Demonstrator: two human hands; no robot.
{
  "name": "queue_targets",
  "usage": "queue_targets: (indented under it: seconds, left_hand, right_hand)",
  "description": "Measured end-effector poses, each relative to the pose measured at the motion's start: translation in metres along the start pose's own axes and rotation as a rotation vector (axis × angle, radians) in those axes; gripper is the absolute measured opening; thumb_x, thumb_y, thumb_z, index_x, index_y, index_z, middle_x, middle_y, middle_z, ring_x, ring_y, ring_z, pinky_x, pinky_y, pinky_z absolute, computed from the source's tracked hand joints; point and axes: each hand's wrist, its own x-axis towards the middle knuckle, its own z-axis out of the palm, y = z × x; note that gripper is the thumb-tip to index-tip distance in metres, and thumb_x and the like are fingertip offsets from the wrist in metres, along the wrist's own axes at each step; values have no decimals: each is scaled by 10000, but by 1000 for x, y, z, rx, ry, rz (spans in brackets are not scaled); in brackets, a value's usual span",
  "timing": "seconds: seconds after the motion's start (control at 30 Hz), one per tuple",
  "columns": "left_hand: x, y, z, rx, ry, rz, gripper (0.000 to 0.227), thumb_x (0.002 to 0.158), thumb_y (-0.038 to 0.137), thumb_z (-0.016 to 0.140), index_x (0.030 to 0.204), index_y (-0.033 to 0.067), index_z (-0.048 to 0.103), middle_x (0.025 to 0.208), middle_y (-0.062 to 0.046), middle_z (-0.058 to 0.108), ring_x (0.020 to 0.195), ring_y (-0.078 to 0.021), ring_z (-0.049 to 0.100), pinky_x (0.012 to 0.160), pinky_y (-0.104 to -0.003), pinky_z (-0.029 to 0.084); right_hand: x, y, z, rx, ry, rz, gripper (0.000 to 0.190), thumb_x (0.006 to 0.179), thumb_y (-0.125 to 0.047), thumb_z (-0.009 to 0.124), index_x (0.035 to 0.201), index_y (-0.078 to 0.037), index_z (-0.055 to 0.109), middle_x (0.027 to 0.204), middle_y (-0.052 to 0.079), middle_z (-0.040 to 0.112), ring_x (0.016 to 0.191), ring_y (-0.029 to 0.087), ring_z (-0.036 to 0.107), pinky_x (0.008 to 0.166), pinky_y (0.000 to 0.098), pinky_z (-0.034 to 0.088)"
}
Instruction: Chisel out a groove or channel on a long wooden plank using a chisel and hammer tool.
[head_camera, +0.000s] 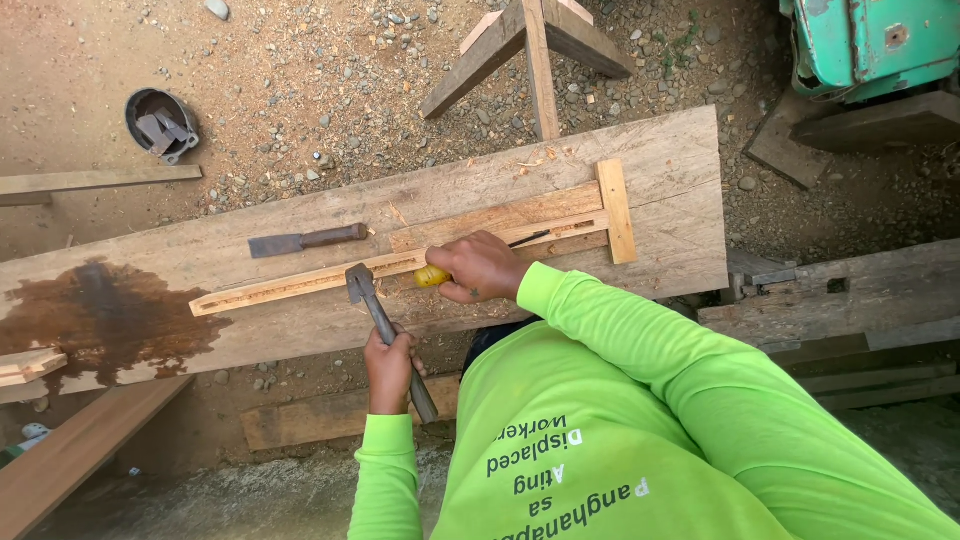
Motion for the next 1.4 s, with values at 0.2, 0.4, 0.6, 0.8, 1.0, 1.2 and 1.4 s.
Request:
queue_targets:
  seconds: [0.2, 0.4, 0.6, 0.8, 1.0, 1.2, 1.4]
  left_hand:
    - [2, -10, 10, 57, -7, -32, 87, 841, -20, 568, 913, 22, 542, 635, -75, 538, 399, -176, 507, 367, -352, 421]
    - [3, -12, 17, 69, -3, -22, 95, 840, -3, 589, 912, 24, 533, 648, -60, 560, 405, -173, 515, 376, -343, 422]
    - [14, -25, 6, 333, -9, 93, 112, 837, 45, 645, 903, 24, 556, 650, -53, 568, 479, -156, 544, 440, -343, 454]
    - [10, -16, 6, 433, -11, 28, 132, 838, 82, 654, 917, 21, 566, 671, -66, 589, 529, -180, 588, 510, -372, 488]
    - [6, -11, 8, 590, -4, 40, 169, 831, 148, 680, 925, 33, 600, 680, -86, 635, 590, -205, 630, 602, -391, 507]
    - [8, -13, 6, 616, 6, 64, 175, 808, 161, 687, 928, 53, 618, 700, -85, 659, 621, -216, 648, 629, -384, 515]
    - [10, -16, 4, 610, -18, 90, 167, 817, 152, 682, 920, 40, 613, 705, -93, 657, 625, -220, 646, 623, -384, 514]
  right_hand:
    - [-22, 3, 2, 35, 114, -145, 242, 770, -231, 702, 939, -99, 589, 742, 108, 673, 676, 348, 673, 585, 490, 496]
    - [-22, -4, -8, 62, 88, -165, 241, 770, -219, 707, 933, -87, 589, 739, 101, 664, 688, 344, 675, 588, 487, 497]
    - [-33, -2, -11, 91, 194, -155, 259, 724, -230, 752, 881, -96, 597, 698, 96, 644, 633, 323, 655, 568, 456, 487]
    - [-96, 9, -38, 275, 438, -125, 170, 790, -79, 710, 829, -94, 544, 793, 44, 651, 729, 201, 665, 663, 354, 533]
    - [-159, 68, -78, 1103, 855, 110, 87, 852, -10, 530, 915, -68, 518, 877, 106, 599, 908, 255, 634, 1047, 485, 533]
    - [-168, 66, -98, 1126, 1034, 92, 94, 882, -44, 493, 972, -57, 515, 857, 106, 568, 852, 242, 592, 1023, 506, 545]
    - [-142, 58, -82, 1125, 970, 77, 87, 878, -25, 530, 957, -56, 507, 849, 104, 557, 849, 234, 593, 1031, 490, 538]
